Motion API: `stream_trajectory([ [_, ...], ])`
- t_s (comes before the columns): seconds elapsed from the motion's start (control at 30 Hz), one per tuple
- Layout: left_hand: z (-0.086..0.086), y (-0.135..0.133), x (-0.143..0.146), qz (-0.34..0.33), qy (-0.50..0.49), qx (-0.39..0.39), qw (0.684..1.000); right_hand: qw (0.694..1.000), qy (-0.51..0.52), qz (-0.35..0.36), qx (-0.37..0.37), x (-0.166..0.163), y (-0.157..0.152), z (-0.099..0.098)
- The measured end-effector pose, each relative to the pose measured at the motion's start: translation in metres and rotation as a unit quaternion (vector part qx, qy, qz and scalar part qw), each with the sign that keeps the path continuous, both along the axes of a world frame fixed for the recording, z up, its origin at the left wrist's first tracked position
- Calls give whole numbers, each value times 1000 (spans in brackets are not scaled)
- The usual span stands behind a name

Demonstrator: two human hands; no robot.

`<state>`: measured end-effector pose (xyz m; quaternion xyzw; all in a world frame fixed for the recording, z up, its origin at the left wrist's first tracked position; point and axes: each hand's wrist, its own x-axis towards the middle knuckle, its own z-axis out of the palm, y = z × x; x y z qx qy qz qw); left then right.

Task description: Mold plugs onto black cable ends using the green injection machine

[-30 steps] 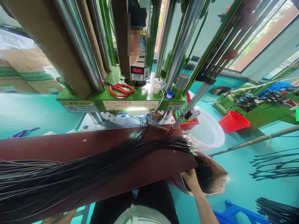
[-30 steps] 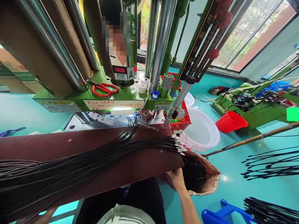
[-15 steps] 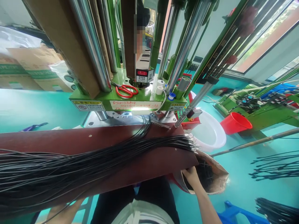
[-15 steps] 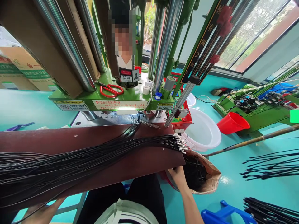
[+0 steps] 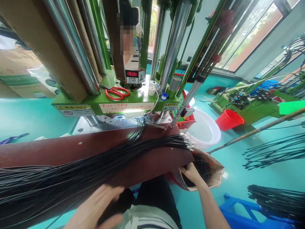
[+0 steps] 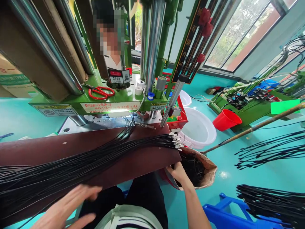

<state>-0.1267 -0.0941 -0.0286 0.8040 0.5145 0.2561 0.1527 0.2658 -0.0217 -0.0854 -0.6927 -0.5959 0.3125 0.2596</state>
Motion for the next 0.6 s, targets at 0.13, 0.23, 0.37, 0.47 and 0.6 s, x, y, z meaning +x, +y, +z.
stream_trajectory([
  [0.13, 36, 81, 67, 12, 119, 80, 990, 991, -125, 40, -18, 3, -1, 9],
  [0.23, 41, 125, 95, 23, 211, 67, 975, 983, -162, 71, -52, 5, -8, 18],
  [0.37, 41, 149, 102, -43, 267, -2, 963, 983, -138, 94, -71, 8, -22, 30],
  [0.47, 48, 156, 98, -67, 235, -40, 969, 983, -128, 116, -66, 5, -31, 44],
  [0.6, 60, 158, 91, -34, 134, -45, 989, 971, -138, 173, -85, -8, -35, 76],
])
